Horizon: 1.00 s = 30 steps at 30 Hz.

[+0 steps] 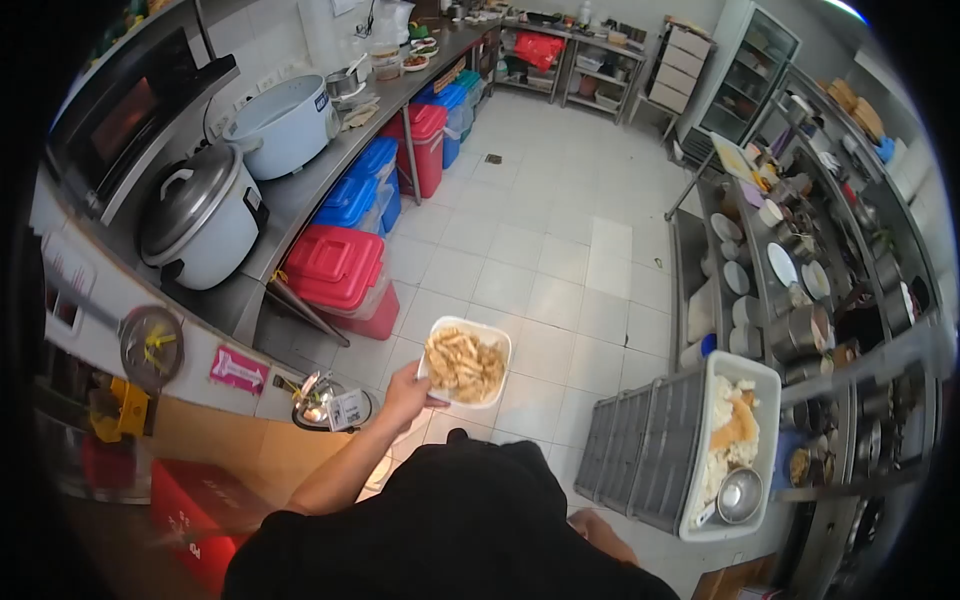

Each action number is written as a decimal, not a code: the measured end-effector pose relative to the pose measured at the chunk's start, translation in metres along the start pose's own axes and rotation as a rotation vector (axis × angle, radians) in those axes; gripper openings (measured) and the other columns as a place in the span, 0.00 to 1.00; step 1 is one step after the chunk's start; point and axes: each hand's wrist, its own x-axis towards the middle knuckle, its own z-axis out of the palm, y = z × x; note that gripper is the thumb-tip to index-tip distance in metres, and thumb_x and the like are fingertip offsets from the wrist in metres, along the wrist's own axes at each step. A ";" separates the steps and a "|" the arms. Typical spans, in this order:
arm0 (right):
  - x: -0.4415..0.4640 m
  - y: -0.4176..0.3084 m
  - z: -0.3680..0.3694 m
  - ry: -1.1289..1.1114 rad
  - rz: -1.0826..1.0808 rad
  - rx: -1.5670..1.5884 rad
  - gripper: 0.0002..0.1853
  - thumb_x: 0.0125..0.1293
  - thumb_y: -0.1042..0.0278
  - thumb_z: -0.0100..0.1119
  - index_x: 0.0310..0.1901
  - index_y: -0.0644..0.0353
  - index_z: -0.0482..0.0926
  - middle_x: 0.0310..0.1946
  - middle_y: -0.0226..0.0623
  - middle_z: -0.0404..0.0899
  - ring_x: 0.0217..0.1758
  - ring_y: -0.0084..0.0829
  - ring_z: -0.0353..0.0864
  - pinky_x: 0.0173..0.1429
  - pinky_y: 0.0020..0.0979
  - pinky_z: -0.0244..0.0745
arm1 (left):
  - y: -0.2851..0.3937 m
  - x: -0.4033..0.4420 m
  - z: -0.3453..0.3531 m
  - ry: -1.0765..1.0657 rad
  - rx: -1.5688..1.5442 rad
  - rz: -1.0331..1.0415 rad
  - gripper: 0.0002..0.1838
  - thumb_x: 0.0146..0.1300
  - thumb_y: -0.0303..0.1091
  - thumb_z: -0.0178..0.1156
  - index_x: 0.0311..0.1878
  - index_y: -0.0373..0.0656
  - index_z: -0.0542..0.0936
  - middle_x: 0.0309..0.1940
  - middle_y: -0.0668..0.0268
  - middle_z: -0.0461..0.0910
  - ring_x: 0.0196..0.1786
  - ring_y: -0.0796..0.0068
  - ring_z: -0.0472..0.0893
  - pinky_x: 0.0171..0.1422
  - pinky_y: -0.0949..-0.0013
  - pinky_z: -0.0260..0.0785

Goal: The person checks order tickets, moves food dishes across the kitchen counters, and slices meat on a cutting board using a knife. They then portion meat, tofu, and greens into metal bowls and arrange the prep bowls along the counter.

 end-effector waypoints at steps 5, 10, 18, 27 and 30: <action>-0.034 -0.061 -0.047 0.098 -0.016 0.371 0.18 0.69 0.56 0.57 0.37 0.67 0.84 0.29 0.42 0.84 0.27 0.39 0.83 0.31 0.45 0.79 | 0.045 0.160 0.001 0.041 -0.032 0.041 0.20 0.72 0.23 0.47 0.64 0.29 0.70 0.52 0.50 0.81 0.46 0.59 0.88 0.41 0.64 0.88; 0.017 -0.092 -0.143 0.086 0.070 0.550 0.16 0.69 0.58 0.57 0.39 0.66 0.84 0.28 0.43 0.83 0.26 0.39 0.83 0.29 0.45 0.78 | 0.100 0.324 -0.016 0.118 -0.098 0.123 0.21 0.71 0.23 0.46 0.65 0.27 0.68 0.52 0.48 0.80 0.46 0.56 0.87 0.42 0.64 0.88; 0.158 -0.194 -0.484 0.276 -0.011 0.746 0.15 0.69 0.63 0.56 0.47 0.66 0.83 0.27 0.43 0.82 0.26 0.38 0.83 0.26 0.43 0.77 | 0.211 0.546 -0.034 0.362 -0.198 0.202 0.24 0.69 0.22 0.49 0.68 0.29 0.61 0.55 0.47 0.77 0.45 0.55 0.87 0.40 0.63 0.88; 0.117 -0.479 -0.775 0.865 -0.457 0.553 0.17 0.70 0.68 0.51 0.57 0.66 0.77 0.35 0.40 0.84 0.27 0.28 0.83 0.27 0.32 0.79 | 0.344 0.807 -0.128 0.569 -0.315 0.262 0.26 0.68 0.23 0.55 0.66 0.32 0.59 0.56 0.47 0.75 0.43 0.56 0.87 0.37 0.62 0.88; 0.159 -0.488 -0.752 0.884 -0.398 0.510 0.15 0.73 0.64 0.51 0.52 0.65 0.80 0.33 0.40 0.84 0.27 0.28 0.83 0.25 0.32 0.77 | 0.391 0.899 -0.167 0.585 -0.355 0.260 0.25 0.68 0.21 0.53 0.66 0.32 0.60 0.57 0.46 0.74 0.45 0.56 0.87 0.37 0.60 0.88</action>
